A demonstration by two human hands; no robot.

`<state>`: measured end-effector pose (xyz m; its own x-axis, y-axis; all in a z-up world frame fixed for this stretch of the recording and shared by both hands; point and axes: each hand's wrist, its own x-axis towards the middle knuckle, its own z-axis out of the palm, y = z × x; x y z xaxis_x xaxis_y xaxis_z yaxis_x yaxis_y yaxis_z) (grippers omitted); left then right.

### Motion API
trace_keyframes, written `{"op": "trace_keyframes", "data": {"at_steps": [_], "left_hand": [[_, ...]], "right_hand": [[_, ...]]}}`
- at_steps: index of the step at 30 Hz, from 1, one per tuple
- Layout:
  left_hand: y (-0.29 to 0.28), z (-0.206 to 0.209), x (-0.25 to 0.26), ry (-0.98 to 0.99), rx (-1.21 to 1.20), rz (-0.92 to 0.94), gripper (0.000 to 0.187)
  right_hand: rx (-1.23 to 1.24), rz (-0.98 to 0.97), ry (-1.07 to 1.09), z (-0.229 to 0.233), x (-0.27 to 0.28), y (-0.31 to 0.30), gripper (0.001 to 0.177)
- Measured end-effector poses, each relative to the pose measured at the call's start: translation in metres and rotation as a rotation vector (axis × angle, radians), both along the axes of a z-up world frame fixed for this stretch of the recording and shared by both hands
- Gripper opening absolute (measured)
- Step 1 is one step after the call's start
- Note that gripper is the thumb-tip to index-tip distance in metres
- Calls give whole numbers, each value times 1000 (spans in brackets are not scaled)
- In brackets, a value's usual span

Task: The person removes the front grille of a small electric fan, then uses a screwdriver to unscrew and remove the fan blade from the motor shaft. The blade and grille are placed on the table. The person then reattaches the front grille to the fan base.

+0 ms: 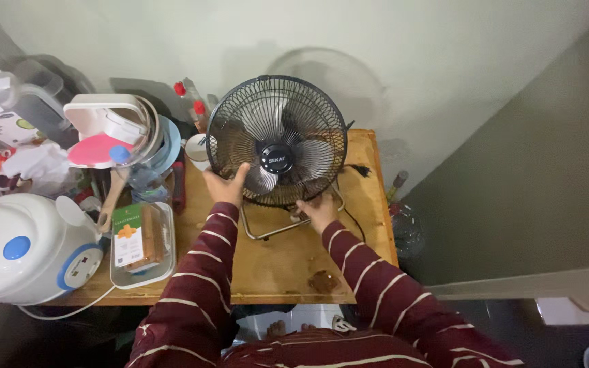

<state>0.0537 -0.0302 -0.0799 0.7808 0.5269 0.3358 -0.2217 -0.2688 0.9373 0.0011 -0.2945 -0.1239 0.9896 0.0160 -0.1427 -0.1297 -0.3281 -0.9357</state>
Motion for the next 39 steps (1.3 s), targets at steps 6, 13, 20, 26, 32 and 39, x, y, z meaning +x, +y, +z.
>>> {"op": "trace_keyframes", "data": {"at_steps": [6,13,20,26,32,39], "left_hand": [[-2,-14,4,0,23,112,93],[-3,-22,-8,81,105,184,100],[4,-28,-16,58,227,196,99],[4,-22,-13,60,91,122,100],[6,-18,-19,56,167,128,97],[9,-15,-35,88,177,67,90]], "right_hand": [[552,-220,-6,37,-17,16,58],[489,-300,267,61,-28,4,61],[-417,93,-146,20,-15,-36,28],[-993,364,33,28,15,-39,37],[-785,337,-445,31,50,4,46],[-709,351,-459,6,71,8,43]]}}
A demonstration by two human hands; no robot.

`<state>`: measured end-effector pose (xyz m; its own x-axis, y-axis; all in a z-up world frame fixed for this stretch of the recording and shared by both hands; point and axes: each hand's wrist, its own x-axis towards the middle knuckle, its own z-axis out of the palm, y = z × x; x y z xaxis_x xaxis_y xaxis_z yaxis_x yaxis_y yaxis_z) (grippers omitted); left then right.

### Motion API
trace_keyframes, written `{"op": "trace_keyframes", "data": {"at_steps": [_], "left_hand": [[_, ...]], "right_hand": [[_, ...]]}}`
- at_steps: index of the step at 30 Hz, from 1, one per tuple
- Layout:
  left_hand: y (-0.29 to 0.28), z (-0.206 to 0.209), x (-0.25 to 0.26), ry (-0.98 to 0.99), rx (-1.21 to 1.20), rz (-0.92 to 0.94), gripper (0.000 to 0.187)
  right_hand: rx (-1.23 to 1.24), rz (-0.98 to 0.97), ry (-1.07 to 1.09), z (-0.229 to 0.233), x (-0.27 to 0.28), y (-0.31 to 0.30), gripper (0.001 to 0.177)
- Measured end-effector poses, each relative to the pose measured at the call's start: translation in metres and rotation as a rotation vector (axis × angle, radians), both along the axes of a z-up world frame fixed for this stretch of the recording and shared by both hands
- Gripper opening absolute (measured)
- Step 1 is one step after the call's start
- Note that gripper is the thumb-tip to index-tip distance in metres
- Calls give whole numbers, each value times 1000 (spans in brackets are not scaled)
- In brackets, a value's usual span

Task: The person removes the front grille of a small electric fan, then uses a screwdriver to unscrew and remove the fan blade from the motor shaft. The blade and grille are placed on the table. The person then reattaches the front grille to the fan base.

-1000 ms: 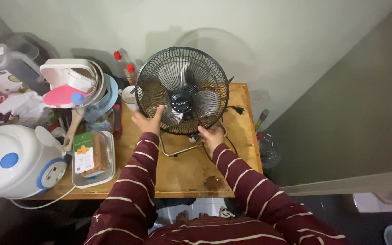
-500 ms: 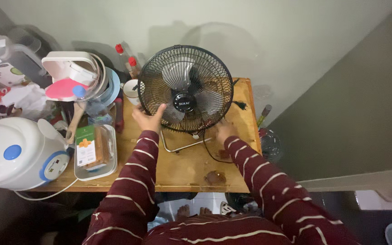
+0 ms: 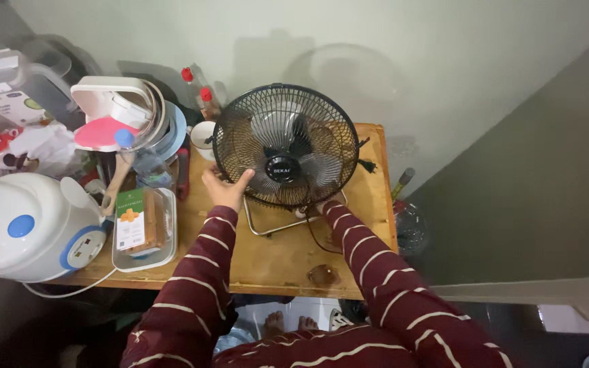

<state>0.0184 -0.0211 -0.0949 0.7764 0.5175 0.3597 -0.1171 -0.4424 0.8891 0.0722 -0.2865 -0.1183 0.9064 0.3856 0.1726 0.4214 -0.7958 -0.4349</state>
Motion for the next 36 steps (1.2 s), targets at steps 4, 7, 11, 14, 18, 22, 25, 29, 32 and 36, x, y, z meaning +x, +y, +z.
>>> {"op": "trace_keyframes", "data": {"at_steps": [4,7,11,14,18,22,25,29,32,36], "left_hand": [[2,6,-5,27,-11,-24,94],[5,9,-6,41,-106,-84,94],[8,9,-9,-21,-229,-202,91],[8,9,-8,-91,-223,-265,88],[8,13,-8,-81,-292,-293,90],[4,15,-8,-51,-274,-260,92],[4,15,-5,-87,-266,-290,92],[10,15,2,-53,-184,-265,92],[13,12,-1,-103,-335,-371,94],[12,7,-14,-134,-317,-402,97]], "right_hand": [[14,13,31,-3,2,-2,41],[25,21,54,-3,4,-1,40],[59,34,100,-1,4,0,38],[83,49,136,0,2,-3,37],[156,60,307,-5,-9,-16,36],[228,-38,658,-9,-25,-68,34],[309,-149,854,-4,-24,-102,33],[401,-209,600,8,-33,-136,34],[653,-335,536,22,-44,-152,32],[965,-475,561,60,-68,-162,35]]}}
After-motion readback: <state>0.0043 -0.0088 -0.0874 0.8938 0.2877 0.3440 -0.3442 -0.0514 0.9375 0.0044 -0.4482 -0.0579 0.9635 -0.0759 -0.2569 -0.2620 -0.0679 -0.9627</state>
